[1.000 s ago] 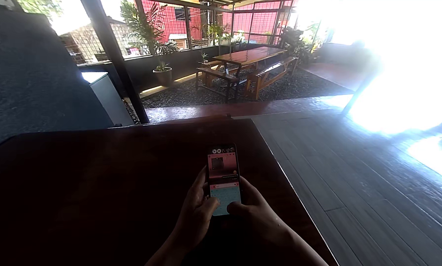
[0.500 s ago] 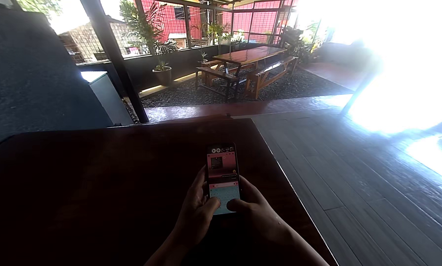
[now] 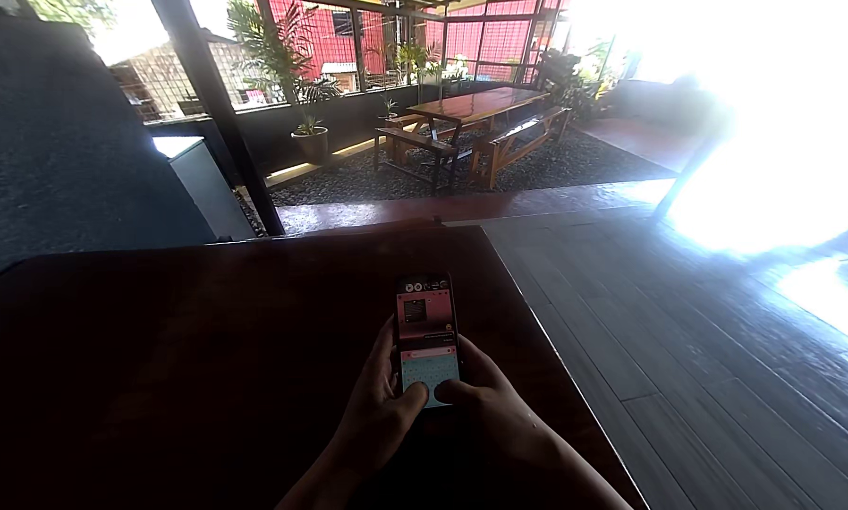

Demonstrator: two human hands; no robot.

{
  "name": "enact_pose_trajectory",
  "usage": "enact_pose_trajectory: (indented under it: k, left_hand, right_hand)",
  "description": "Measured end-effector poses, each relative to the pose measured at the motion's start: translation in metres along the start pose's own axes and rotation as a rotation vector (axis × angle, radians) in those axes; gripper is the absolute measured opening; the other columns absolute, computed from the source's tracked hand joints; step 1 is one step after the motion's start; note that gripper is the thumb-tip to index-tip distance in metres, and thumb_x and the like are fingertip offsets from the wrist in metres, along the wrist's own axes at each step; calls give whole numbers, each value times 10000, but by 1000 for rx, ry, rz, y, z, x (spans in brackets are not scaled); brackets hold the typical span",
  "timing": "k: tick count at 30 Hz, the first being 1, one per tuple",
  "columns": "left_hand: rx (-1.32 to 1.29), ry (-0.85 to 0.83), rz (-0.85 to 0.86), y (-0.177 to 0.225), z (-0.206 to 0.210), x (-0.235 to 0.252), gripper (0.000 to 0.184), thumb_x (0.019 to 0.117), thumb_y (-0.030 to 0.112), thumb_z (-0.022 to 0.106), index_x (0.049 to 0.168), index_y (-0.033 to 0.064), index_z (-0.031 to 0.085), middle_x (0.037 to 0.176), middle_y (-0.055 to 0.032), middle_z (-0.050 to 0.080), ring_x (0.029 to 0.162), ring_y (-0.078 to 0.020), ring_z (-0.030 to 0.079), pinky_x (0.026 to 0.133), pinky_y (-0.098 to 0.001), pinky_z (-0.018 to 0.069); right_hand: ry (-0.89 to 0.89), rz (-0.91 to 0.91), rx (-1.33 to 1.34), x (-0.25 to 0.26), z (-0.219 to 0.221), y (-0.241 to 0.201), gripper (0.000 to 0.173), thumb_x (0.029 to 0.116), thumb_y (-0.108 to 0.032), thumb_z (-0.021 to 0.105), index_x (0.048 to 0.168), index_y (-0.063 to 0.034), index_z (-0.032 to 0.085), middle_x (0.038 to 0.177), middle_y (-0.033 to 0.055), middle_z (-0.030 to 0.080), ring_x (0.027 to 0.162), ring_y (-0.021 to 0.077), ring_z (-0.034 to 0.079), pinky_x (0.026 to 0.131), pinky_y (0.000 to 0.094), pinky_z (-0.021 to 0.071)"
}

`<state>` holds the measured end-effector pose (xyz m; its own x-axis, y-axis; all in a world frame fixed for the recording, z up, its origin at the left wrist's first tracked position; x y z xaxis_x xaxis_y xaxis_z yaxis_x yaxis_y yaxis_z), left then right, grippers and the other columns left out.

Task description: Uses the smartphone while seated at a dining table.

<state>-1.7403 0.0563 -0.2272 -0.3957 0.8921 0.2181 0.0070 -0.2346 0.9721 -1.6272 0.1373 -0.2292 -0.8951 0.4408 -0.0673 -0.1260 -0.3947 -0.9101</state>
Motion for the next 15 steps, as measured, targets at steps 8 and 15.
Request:
enact_pose_trajectory:
  k: [8, 15]
  left_hand:
    - [29, 3, 16, 0, 0, 0, 840, 827, -27, 597, 1576, 64, 228, 1372, -110, 604, 1214, -215, 642, 999, -356, 582]
    - [13, 2, 10, 0, 0, 0, 830, 838, -40, 587, 1576, 61, 222, 1375, -111, 601, 1211, -227, 645, 993, -361, 587]
  right_hand:
    - [-2, 5, -2, 0, 0, 0, 568, 907, 73, 542, 1445, -45, 401, 1217, 185, 665, 1026, 325, 718, 750, 486, 654]
    - [-6, 2, 0, 0, 1, -1, 563, 903, 74, 535, 1438, -37, 398, 1213, 196, 661, 1017, 336, 719, 757, 498, 654]
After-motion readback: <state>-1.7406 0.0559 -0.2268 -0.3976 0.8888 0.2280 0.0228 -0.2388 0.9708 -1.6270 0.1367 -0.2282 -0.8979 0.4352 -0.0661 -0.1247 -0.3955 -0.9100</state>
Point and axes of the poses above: each hand's wrist, its own x-axis towards the middle knuckle, its own z-axis out of the palm, y = z × x, the point moved 6 cm from there along x, towards the middle knuckle
